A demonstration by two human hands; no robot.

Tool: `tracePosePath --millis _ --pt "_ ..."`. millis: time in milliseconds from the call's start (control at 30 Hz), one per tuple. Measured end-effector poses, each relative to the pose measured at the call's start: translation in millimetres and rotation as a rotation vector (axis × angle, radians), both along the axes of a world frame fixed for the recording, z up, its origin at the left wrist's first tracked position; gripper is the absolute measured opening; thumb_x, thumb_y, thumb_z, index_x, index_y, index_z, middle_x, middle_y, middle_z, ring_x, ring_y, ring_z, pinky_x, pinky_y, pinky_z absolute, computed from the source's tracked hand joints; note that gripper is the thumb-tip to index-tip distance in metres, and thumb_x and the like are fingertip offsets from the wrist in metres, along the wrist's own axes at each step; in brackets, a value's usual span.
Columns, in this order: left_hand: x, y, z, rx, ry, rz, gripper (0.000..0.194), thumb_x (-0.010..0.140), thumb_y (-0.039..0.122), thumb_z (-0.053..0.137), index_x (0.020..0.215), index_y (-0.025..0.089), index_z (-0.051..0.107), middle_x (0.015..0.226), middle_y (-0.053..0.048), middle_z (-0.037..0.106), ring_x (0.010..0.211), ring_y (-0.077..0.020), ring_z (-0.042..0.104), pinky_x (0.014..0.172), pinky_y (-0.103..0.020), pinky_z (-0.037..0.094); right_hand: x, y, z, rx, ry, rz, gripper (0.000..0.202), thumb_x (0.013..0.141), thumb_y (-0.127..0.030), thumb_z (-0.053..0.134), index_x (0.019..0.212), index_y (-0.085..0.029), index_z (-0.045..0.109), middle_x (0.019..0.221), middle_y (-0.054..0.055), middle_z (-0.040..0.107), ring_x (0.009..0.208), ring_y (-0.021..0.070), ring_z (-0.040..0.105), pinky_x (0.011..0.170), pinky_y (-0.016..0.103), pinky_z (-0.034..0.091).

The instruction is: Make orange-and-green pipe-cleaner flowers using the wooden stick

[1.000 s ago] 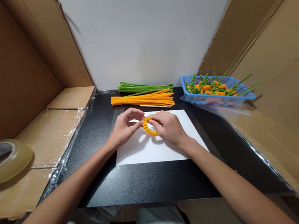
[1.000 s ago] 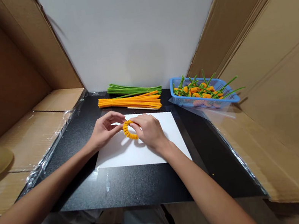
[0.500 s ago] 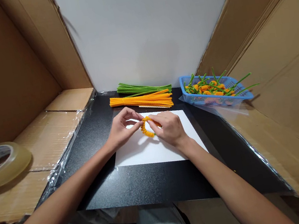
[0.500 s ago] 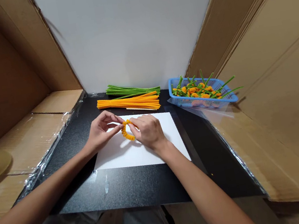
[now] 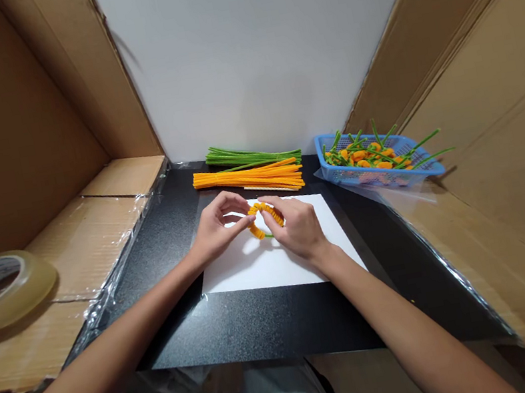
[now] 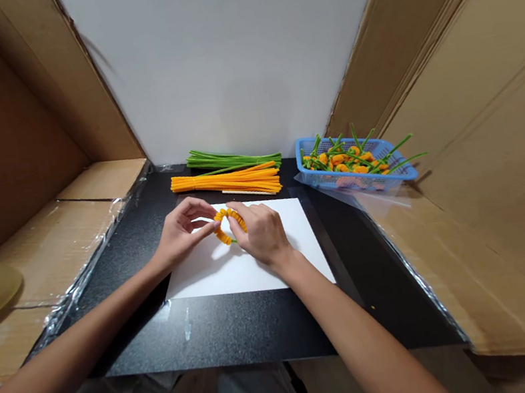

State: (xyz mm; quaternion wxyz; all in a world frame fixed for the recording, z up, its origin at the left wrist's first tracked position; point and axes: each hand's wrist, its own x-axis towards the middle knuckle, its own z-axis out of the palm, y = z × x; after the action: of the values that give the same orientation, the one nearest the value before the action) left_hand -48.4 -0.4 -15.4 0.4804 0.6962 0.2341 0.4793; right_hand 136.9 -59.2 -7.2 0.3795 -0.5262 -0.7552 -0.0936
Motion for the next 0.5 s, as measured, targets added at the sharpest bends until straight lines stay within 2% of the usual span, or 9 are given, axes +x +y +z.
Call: tracePosePath --millis 133,400,500 --pt "-0.2 -1.7 -0.3 0.078 0.061 0.046 0.024 0.080 0.035 0.076 0.090 0.015 0.067 0.087 -0.005 0.070 0.080 -0.0151 0.068 0.077 -0.031 0.061 -1.7 -2.2 0.1 -0.025 -0.024 0.010 0.032 0.094 -0.026 0.055 0.123 -0.020 0.065 0.077 0.003 0.074 0.063 0.0173 0.063 0.067 0.029 0.043" --pt "-1.7 -5.5 3.1 0.276 0.108 0.053 0.008 0.083 0.021 0.071 0.085 0.014 0.068 0.083 -0.005 0.070 0.076 -0.0138 0.066 0.073 -0.027 0.058 -1.2 -0.9 -0.2 -0.033 -0.003 0.073 0.017 0.094 -0.026 0.055 0.104 -0.019 0.067 0.071 0.001 0.070 0.058 0.0151 0.062 0.061 0.026 0.041" --pt "-1.7 -6.3 3.6 0.295 0.116 0.070 0.015 0.083 0.020 0.070 0.096 0.015 0.068 0.088 -0.005 0.071 0.078 -0.0138 0.066 0.073 -0.026 0.058 -1.1 -0.4 0.2 -0.034 0.018 0.088 0.017 0.095 -0.027 0.055 0.105 -0.017 0.064 0.069 0.001 0.067 0.057 0.0151 0.061 0.059 0.026 0.040"
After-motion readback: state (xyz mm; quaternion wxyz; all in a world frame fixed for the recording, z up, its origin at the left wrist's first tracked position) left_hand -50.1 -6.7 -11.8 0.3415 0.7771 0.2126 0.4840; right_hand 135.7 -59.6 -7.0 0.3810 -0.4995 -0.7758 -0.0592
